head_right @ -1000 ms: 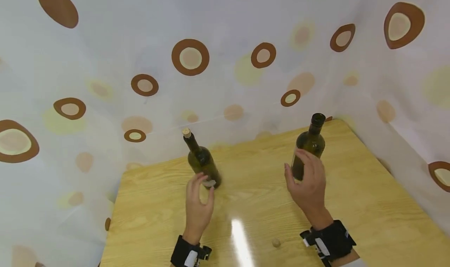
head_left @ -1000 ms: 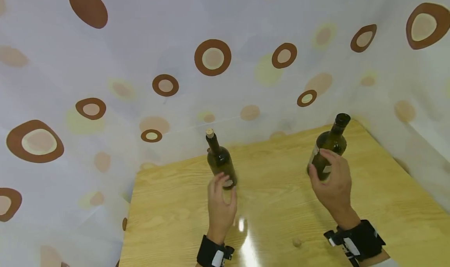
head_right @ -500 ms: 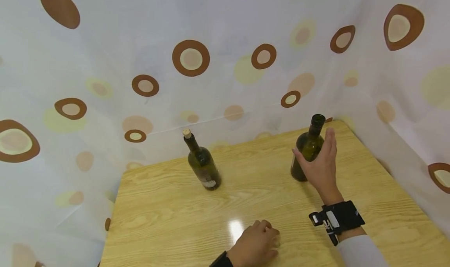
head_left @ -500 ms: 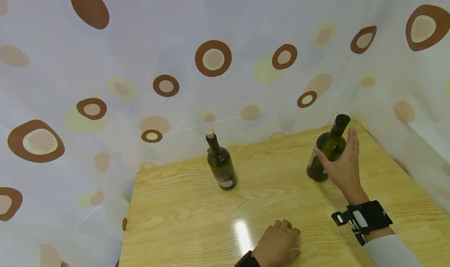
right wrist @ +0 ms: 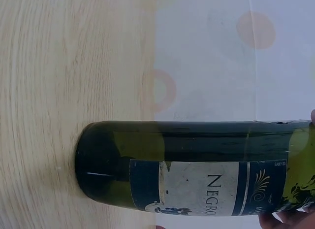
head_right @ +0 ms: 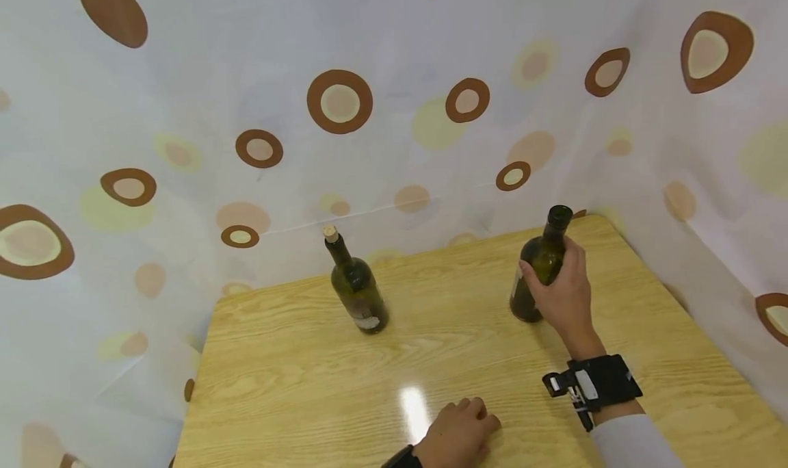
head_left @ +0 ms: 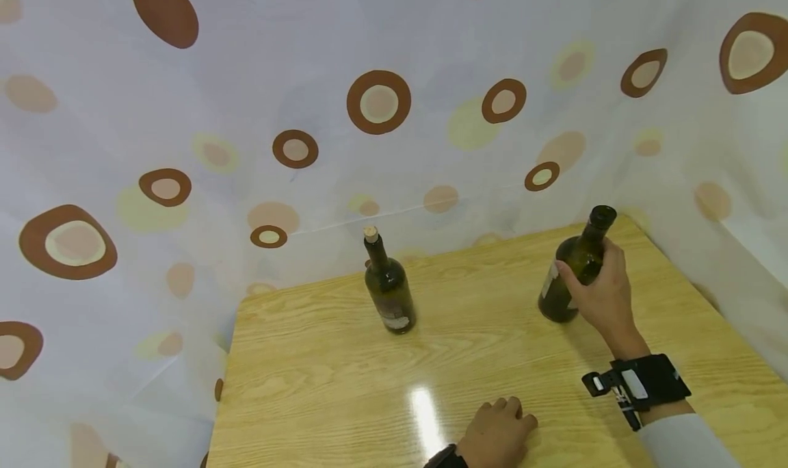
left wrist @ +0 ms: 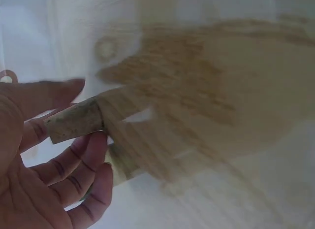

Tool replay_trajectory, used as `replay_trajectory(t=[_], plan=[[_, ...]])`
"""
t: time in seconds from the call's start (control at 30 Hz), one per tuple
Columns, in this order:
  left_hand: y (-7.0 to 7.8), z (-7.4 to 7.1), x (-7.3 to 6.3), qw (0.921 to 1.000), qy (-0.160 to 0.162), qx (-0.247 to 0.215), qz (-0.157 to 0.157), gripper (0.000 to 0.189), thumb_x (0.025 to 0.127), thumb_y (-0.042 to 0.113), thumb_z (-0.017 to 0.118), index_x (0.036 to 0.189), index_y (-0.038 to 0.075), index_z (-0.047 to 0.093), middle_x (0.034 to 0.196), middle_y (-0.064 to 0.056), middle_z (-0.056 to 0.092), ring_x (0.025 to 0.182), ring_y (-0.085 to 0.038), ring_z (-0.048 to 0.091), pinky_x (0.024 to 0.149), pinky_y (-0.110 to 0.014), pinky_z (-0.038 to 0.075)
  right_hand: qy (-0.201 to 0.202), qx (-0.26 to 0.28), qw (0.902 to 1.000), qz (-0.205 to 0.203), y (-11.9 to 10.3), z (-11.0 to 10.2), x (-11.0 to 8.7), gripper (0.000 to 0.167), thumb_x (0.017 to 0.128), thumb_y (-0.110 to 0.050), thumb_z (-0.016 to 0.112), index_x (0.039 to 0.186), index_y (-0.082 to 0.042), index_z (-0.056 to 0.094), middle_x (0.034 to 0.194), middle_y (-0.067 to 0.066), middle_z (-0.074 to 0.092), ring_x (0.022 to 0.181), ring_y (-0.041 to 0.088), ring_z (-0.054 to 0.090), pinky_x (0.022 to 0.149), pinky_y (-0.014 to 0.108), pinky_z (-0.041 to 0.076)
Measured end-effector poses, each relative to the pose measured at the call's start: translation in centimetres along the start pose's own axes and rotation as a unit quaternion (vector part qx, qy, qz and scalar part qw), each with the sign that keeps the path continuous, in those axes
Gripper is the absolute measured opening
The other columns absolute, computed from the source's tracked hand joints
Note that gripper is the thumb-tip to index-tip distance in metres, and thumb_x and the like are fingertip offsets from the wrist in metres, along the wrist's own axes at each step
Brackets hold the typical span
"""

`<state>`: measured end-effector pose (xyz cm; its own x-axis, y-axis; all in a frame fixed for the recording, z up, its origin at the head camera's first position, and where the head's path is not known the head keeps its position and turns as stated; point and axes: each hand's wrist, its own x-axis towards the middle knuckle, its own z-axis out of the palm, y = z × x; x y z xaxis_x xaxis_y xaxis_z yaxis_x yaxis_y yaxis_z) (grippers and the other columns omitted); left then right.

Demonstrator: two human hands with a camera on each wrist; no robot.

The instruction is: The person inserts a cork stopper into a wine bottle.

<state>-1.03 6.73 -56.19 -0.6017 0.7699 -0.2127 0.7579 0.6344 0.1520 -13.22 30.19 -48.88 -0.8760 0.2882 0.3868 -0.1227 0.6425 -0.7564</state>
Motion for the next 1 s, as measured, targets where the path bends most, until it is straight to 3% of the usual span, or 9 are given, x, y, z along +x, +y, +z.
replay_trajectory(t=[0.1,0.2,0.37,0.43,0.53,0.77,0.9,1.0], plan=[[-0.2,0.2,0.2,0.9999,-0.002,0.014,0.008,0.045,0.09,0.057,0.068,0.128,0.033,0.062,0.107,0.014,0.054,0.092,0.002,0.049,0.074,-0.016,0.043,-0.01,0.0,0.9999,0.002,-0.2,-0.1,-0.3,0.081,0.093,-0.022,0.07,0.154,0.003,0.022,0.138,0.034,0.037,0.119,0.054,0.047,0.09,0.072,0.039],[-0.7,0.1,0.3,0.9997,-0.001,0.022,0.012,0.064,0.079,0.073,0.067,0.128,0.032,0.062,0.111,0.013,0.055,0.093,0.001,0.05,0.074,-0.016,0.044,-0.021,-0.001,0.9998,0.004,-0.6,0.0,-0.8,0.081,0.094,-0.023,0.069,0.154,0.004,0.021,0.137,0.034,0.037,0.116,0.054,0.047,0.088,0.072,0.04],[-2.1,-0.5,0.1,0.9981,0.061,-0.005,0.004,0.025,0.096,0.041,0.067,0.119,0.031,0.069,0.106,0.011,0.058,0.086,0.0,0.05,0.068,-0.013,0.041,-0.03,0.002,0.9994,-0.02,-1.1,0.7,-1.8,0.082,0.092,-0.02,0.069,0.153,0.005,0.021,0.135,0.033,0.038,0.111,0.051,0.05,0.083,0.07,0.042],[-3.0,-0.9,-0.1,0.9949,0.097,-0.025,0.0,0.018,0.099,0.027,0.066,0.116,0.029,0.071,0.103,0.01,0.059,0.082,0.0,0.05,0.065,-0.011,0.038,-0.031,0.001,0.999,-0.031,-1.4,1.0,-2.2,0.081,0.092,-0.018,0.07,0.152,0.005,0.022,0.133,0.032,0.039,0.109,0.051,0.051,0.081,0.07,0.043],[-4.4,-1.9,-0.6,0.987,0.145,-0.068,-0.005,0.015,0.1,0.022,0.065,0.112,0.024,0.073,0.102,0.007,0.062,0.08,-0.001,0.051,0.064,-0.009,0.037,-0.037,0.003,0.9986,-0.036,-1.8,1.2,-2.7,0.08,0.091,-0.017,0.07,0.151,0.006,0.023,0.132,0.032,0.04,0.109,0.052,0.051,0.081,0.071,0.043],[-6.2,-4.6,-2.8,0.9627,0.172,-0.208,-0.009,0.016,0.098,0.013,0.067,0.114,0.014,0.069,0.111,0.002,0.062,0.099,-0.005,0.058,0.078,-0.009,0.047,-0.071,0.017,0.9964,-0.044,-3.3,1.4,-4.3,0.078,0.089,-0.012,0.072,0.147,0.01,0.025,0.131,0.032,0.041,0.11,0.05,0.051,0.083,0.07,0.044],[-7.3,-5.8,-4.1,0.9489,0.187,-0.255,0.009,0.019,0.097,0.006,0.066,0.115,0.011,0.067,0.113,-0.001,0.06,0.1,-0.005,0.061,0.084,-0.012,0.049,-0.094,0.02,0.9936,-0.059,-4.1,1.7,-5.2,0.077,0.087,-0.009,0.074,0.144,0.012,0.028,0.127,0.032,0.044,0.107,0.05,0.054,0.081,0.068,0.046],[-8.3,-7.0,-4.9,0.9445,0.185,-0.271,0.018,0.025,0.099,0.004,0.062,0.123,0.009,0.065,0.113,-0.002,0.058,0.099,-0.005,0.062,0.086,-0.013,0.049,-0.112,0.017,0.9912,-0.067,-4.6,1.9,-5.9,0.076,0.086,-0.01,0.076,0.143,0.011,0.03,0.125,0.031,0.047,0.105,0.049,0.056,0.08,0.068,0.047]])
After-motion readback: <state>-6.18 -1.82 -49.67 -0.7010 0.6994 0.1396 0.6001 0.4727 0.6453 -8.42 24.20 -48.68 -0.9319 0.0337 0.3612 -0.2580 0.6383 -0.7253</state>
